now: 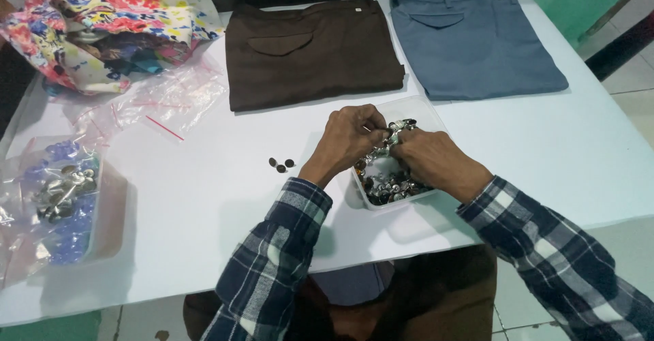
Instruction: Sorting small black buttons from a plastic container onto a table for inspection or assembly preparation.
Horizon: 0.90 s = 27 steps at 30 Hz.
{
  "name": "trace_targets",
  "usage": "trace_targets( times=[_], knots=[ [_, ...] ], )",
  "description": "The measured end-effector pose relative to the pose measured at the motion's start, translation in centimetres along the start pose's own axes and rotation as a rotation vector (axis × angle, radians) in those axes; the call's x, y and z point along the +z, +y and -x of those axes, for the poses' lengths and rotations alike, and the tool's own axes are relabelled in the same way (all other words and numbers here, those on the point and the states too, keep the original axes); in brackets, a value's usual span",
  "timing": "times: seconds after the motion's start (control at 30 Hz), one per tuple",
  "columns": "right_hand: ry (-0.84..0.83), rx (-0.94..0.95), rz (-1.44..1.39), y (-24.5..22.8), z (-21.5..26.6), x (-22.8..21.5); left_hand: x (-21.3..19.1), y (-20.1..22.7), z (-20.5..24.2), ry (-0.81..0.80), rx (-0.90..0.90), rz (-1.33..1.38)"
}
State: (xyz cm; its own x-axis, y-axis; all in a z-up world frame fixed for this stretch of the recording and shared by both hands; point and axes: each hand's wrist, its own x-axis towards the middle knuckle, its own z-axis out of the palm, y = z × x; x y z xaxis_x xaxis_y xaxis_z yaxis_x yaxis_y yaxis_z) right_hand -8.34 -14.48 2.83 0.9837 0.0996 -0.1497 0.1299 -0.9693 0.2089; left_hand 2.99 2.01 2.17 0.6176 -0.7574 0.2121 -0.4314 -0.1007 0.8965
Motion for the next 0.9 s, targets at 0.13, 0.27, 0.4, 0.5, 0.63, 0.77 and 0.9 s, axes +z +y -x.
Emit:
trace_targets(
  times=[0.13,0.27,0.4,0.5,0.63,0.77,0.9],
  knots=[
    [0.062,-0.033,0.043,-0.1,-0.2,1.0,0.2,-0.3,0.0,0.003,-0.003,0.028],
    [0.043,-0.115,0.185,0.9,-0.5,2.3,0.0,0.5,-0.1,-0.007,-0.026,0.07],
    [-0.052,-0.076,0.088,0.4,-0.7,0.8,0.0,0.6,0.2,0.0,-0.05,0.106],
    [-0.069,0.034,-0.226,0.7,0.4,-1.9,0.1,0.4,0.2,0.017,-0.058,0.104],
    [0.209,0.133,-0.792,0.8,1.7,-3.8,0.2,0.1,0.0,0.034,-0.05,0.163],
    [0.385,0.216,-1.178,1.1,1.8,-3.1,0.5,-0.1,0.1,0.057,-0.03,0.202],
    [0.418,0.161,-1.288,-0.1,1.7,-4.4,0.8,-0.8,-0.2,0.067,-0.005,0.215]
  ],
)
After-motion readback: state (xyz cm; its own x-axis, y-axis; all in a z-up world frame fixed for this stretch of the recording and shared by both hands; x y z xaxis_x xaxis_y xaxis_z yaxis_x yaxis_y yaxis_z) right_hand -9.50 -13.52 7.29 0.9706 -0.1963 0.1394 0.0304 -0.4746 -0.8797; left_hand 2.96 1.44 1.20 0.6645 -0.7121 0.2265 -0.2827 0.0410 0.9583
